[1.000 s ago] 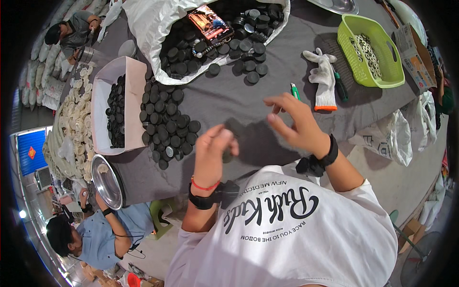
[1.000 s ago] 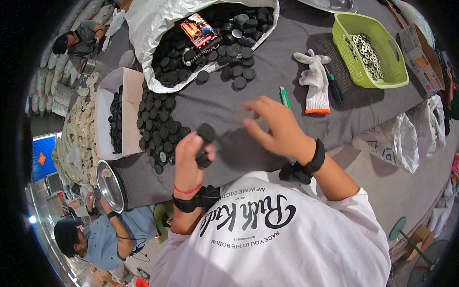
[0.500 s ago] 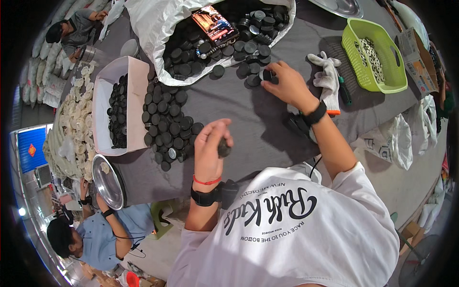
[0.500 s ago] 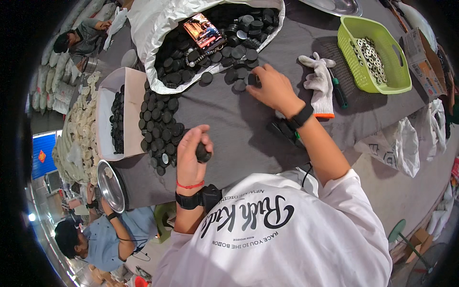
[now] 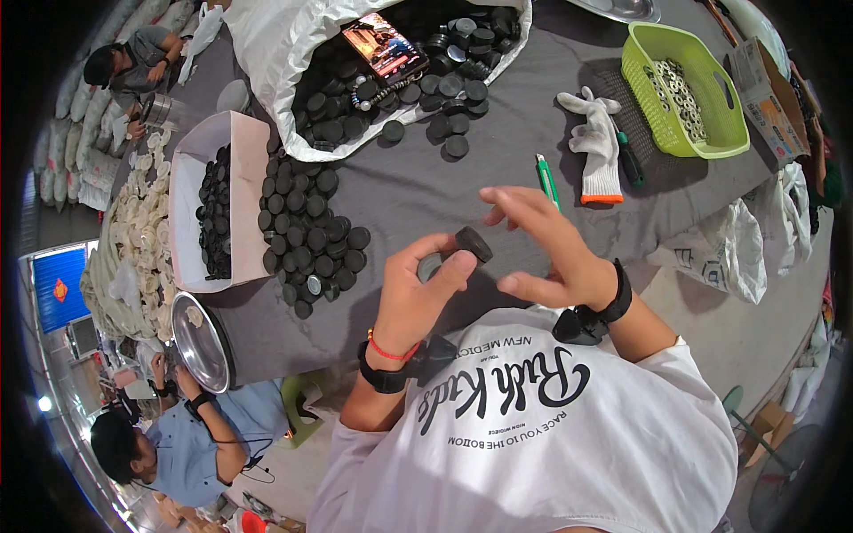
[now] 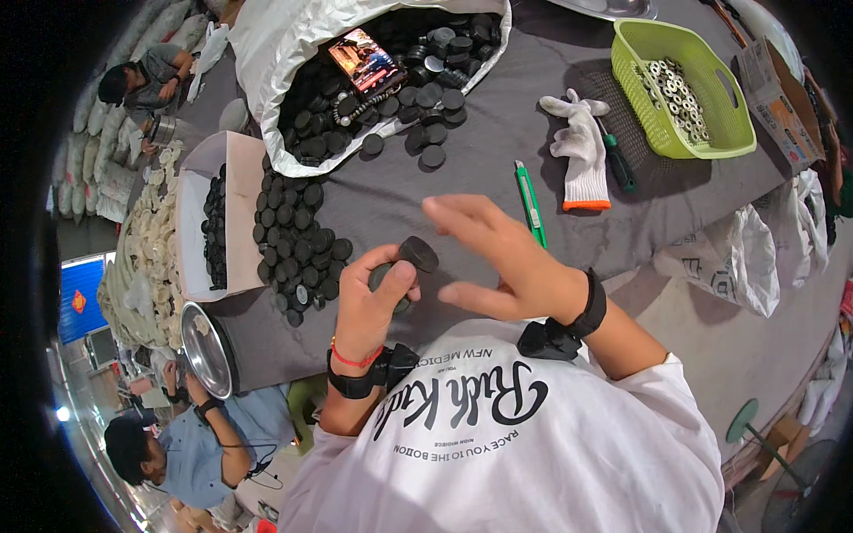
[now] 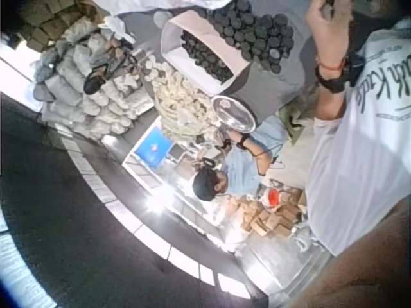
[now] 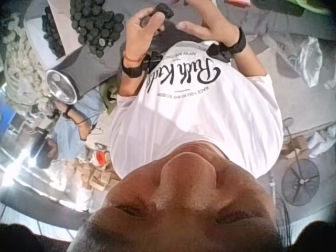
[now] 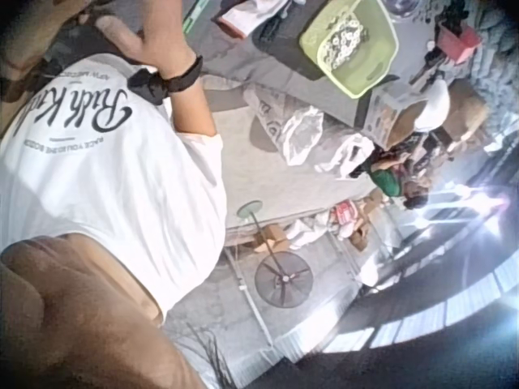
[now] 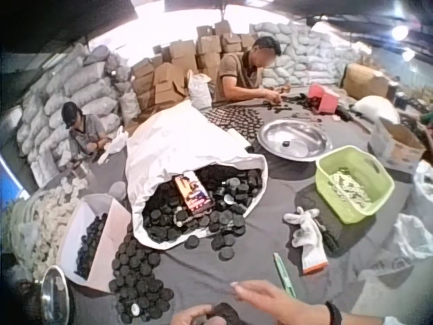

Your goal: Inspecting and sorting black plastic caps or covers at a manufacturing workstation.

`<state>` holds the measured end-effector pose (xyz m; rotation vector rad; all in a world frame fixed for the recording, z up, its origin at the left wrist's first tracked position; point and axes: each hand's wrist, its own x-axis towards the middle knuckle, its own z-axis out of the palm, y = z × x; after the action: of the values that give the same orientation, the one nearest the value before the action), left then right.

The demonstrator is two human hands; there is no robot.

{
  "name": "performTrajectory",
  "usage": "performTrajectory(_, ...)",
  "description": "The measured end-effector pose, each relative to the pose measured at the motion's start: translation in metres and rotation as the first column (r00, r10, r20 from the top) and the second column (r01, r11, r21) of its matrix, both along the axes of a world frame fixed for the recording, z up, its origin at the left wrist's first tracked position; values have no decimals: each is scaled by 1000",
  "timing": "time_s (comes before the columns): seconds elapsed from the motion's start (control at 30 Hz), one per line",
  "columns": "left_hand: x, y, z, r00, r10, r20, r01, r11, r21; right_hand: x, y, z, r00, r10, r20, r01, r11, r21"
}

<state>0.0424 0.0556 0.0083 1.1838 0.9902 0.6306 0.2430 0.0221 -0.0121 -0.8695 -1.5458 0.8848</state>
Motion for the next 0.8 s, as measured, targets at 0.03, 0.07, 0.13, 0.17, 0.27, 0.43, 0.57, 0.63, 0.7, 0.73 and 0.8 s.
performTrajectory(0.03, 0, -2, 2, 1000, 3, -1, -3, 1000, 1, 4, 1, 4, 1000, 3, -1, -3, 1000, 1)
performTrajectory(0.07, -1, -3, 4, 999, 39, 21, -39, 999, -7, 11, 3, 9, 964, -14, 266, -40, 979, 198)
performTrajectory(0.13, -1, -4, 4, 996, 74, 44, -73, 997, -14, 17, 3, 9, 873, -100, 477, -106, 916, 386)
performTrajectory(0.17, -3, -4, 3, 996, 83, 18, -83, 997, -3, 20, 1, 6, 873, -100, 477, -106, 916, 387)
performTrajectory(0.27, -2, -4, 7, 996, 91, -10, -91, 996, 12, 23, -1, 1, 890, -113, 441, -93, 903, 419)
performTrajectory(0.43, -3, -4, 8, 997, 71, -5, -71, 997, 6, 16, 2, 7, 909, -166, 381, -14, 904, 427)
performTrajectory(0.57, -5, -3, 7, 998, 61, -5, -61, 998, -18, 15, 3, 2, 906, -170, 388, -11, 906, 423)
performTrajectory(0.63, -8, -2, 5, 999, 49, 23, -48, 998, -35, 17, 2, 2, 937, -83, 338, -2, 970, 245)
performTrajectory(0.7, -11, -1, 3, 985, -119, 125, 135, 984, -121, 3, 6, 11, 988, 10, 155, -18, 999, 45)
performTrajectory(0.73, -12, -1, 2, 985, -119, 125, 134, 984, -121, -2, 8, 14, 997, 64, -50, -71, 986, -149)
performTrajectory(0.8, -14, -2, -2, 957, -141, 252, 201, 953, -229, -3, 9, 6, 989, 134, -55, -140, 981, -133)
